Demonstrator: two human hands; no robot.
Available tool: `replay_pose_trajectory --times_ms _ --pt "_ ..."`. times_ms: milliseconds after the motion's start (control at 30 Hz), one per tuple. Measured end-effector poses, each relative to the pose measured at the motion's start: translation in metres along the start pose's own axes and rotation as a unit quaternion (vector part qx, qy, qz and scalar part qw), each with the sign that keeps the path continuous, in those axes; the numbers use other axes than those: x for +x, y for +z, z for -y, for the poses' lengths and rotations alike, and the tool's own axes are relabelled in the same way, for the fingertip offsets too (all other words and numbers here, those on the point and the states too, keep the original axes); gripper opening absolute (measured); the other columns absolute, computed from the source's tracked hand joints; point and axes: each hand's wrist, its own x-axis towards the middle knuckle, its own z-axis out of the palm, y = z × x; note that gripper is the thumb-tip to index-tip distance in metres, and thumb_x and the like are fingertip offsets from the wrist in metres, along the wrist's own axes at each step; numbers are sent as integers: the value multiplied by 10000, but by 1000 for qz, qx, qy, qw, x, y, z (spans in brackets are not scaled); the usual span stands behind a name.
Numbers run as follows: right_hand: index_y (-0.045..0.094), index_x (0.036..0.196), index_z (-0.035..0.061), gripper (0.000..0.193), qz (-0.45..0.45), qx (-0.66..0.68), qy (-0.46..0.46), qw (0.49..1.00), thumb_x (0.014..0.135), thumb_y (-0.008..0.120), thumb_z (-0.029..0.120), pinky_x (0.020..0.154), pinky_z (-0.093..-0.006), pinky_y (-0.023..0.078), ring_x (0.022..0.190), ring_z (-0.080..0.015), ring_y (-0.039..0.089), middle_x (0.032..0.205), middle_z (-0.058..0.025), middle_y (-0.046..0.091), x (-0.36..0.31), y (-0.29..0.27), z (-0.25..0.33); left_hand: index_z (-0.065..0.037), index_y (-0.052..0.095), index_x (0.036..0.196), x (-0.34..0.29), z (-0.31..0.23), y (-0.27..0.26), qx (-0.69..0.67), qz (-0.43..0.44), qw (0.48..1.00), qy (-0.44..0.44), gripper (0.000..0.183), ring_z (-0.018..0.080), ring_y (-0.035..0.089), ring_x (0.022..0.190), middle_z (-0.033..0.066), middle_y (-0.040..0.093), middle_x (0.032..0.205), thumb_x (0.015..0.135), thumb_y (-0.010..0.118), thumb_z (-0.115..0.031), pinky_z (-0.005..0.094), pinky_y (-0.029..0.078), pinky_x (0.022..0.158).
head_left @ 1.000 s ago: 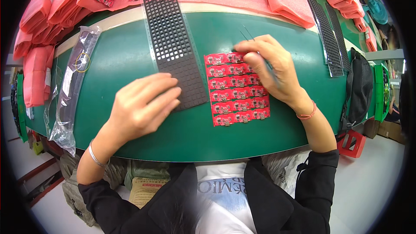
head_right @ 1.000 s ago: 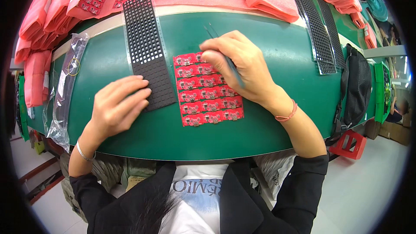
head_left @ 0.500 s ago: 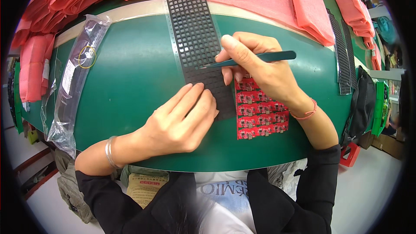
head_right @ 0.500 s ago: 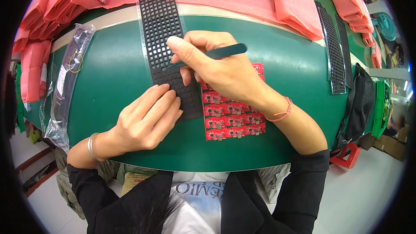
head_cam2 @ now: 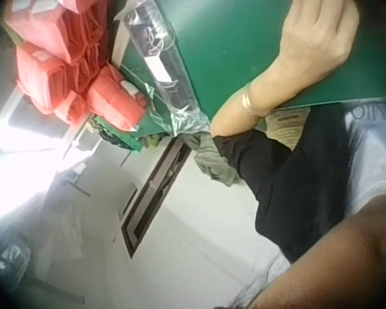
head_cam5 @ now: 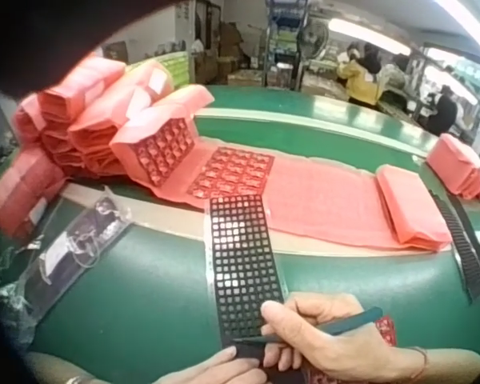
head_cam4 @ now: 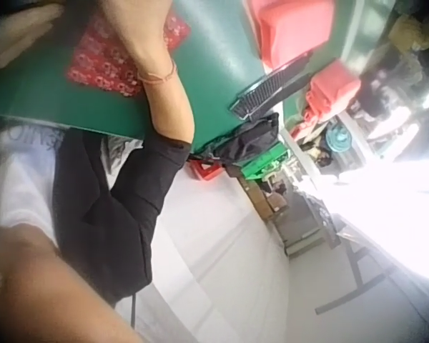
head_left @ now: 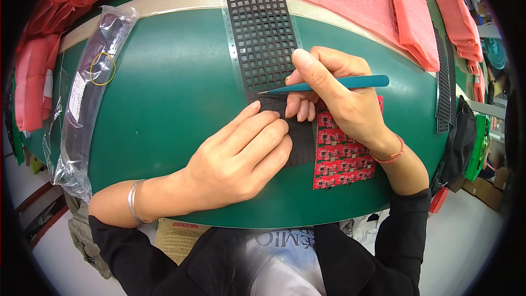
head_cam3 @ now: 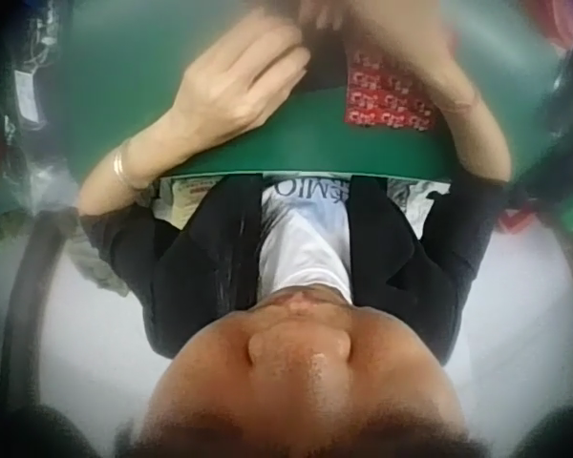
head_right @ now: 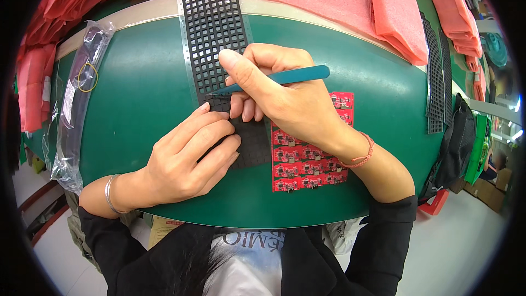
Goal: The person places small electronic components onto red printed circuit boards using tweezers.
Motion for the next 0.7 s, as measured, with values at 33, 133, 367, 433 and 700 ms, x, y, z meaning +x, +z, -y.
replay_pose_trajectory --times_ms 33,133,367,433,700 --pt "667 824 -23 421 1 1 2 1000 1039 647 339 483 -213 460 535 -83 613 643 -69 671 0 0 0 -11 703 959 0 0 1 0 -4 1000 0 269 297 697 1016 122 676 1036 713 795 -68 460 592 974" --pt "671 825 -24 411 1 1 7 1000 1042 644 324 486 -214 460 539 -86 616 650 -70 677 1 0 -1 -16 707 955 0 1 1 -3 -6 1000 -6 261 294 699 1014 119 680 1035 716 793 -76 459 593 972" --pt "662 812 -15 351 -17 -67 -34 997 1037 658 254 524 -216 486 601 -68 633 668 -43 656 1 5 -1 -14 725 996 0 0 -1 9 4 1000 -4 278 289 692 1044 125 679 1061 736 777 -98 456 586 984" --pt "659 814 -13 326 -19 -86 -48 995 1030 670 231 539 -214 494 620 -61 636 685 -37 656 2 6 -3 8 738 1067 1 -5 -3 20 19 999 -35 352 290 676 1093 142 676 1114 738 768 -115 446 568 1018" --pt "590 875 -1 302 32 -44 -95 994 1094 542 201 550 -226 507 643 -145 685 792 -154 726 -4 -1 12 50 730 1116 4 -8 -2 74 44 996 1 438 316 671 1090 171 674 1166 722 769 -137 439 555 1036"
